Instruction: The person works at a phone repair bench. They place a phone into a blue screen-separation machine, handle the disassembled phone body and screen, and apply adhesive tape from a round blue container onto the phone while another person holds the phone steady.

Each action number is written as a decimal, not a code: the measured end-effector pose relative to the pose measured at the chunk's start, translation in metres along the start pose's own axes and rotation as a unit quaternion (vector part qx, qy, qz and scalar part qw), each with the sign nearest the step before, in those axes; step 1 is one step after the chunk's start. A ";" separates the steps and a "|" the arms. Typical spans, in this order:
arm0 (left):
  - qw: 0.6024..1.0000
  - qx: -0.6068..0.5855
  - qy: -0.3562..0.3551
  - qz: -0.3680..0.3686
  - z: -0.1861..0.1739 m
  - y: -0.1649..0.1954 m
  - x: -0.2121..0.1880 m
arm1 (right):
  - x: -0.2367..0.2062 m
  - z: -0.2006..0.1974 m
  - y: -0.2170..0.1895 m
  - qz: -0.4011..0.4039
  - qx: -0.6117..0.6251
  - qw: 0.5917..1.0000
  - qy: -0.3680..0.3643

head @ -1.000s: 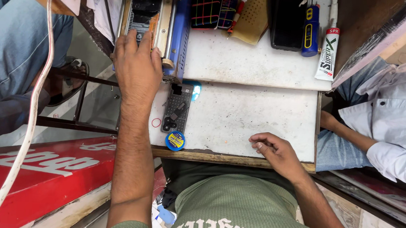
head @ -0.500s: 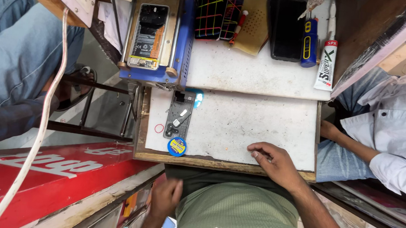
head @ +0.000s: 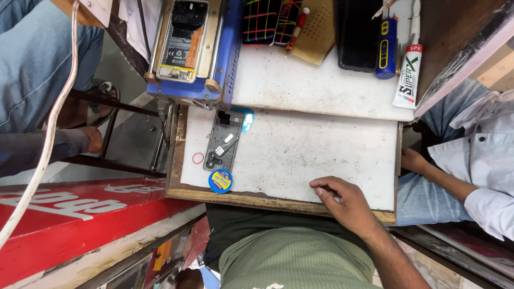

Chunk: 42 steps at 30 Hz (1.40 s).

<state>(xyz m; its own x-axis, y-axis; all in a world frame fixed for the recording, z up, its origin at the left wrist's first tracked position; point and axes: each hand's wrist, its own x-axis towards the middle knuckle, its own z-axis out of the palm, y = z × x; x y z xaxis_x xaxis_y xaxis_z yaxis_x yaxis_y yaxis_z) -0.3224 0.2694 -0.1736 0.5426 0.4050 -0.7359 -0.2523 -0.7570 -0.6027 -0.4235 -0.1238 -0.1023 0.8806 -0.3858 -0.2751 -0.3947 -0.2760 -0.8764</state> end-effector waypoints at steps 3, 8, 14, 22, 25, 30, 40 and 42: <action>0.993 0.049 0.008 -0.111 0.027 0.013 0.003 | 0.000 0.001 0.000 -0.020 -0.012 1.000 0.005; 0.988 0.085 -0.018 -0.127 0.059 0.017 0.018 | 0.002 0.000 0.001 -0.013 -0.032 0.999 -0.004; 0.988 0.120 -0.095 -0.001 0.058 0.004 0.028 | 0.002 -0.003 0.003 -0.005 -0.044 0.999 -0.022; 0.958 0.132 -0.172 0.188 0.027 0.000 0.007 | 0.001 -0.004 0.000 0.013 -0.043 0.999 -0.026; 0.951 0.120 -0.163 0.232 0.017 -0.005 -0.003 | 0.001 -0.004 -0.003 -0.004 -0.037 0.999 -0.037; 0.953 0.089 -0.079 0.279 0.001 -0.014 -0.019 | 0.004 0.008 -0.017 -0.066 -0.003 0.990 -0.127; 0.877 -0.211 0.237 0.360 -0.092 -0.055 -0.146 | 0.006 0.077 -0.106 -0.292 0.053 0.872 -0.390; 0.765 -0.354 0.273 0.463 -0.109 -0.064 -0.164 | 0.009 0.076 -0.109 -0.266 0.046 0.861 -0.430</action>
<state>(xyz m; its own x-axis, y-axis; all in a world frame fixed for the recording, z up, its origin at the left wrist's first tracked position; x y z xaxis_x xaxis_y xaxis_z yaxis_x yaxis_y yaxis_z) -0.3078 0.1954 0.0199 0.6962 -0.6023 -0.3906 -0.3392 -0.7556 0.5605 -0.3523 -0.0305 -0.0389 0.8143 0.5801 0.0195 0.1127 -0.1251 -0.9857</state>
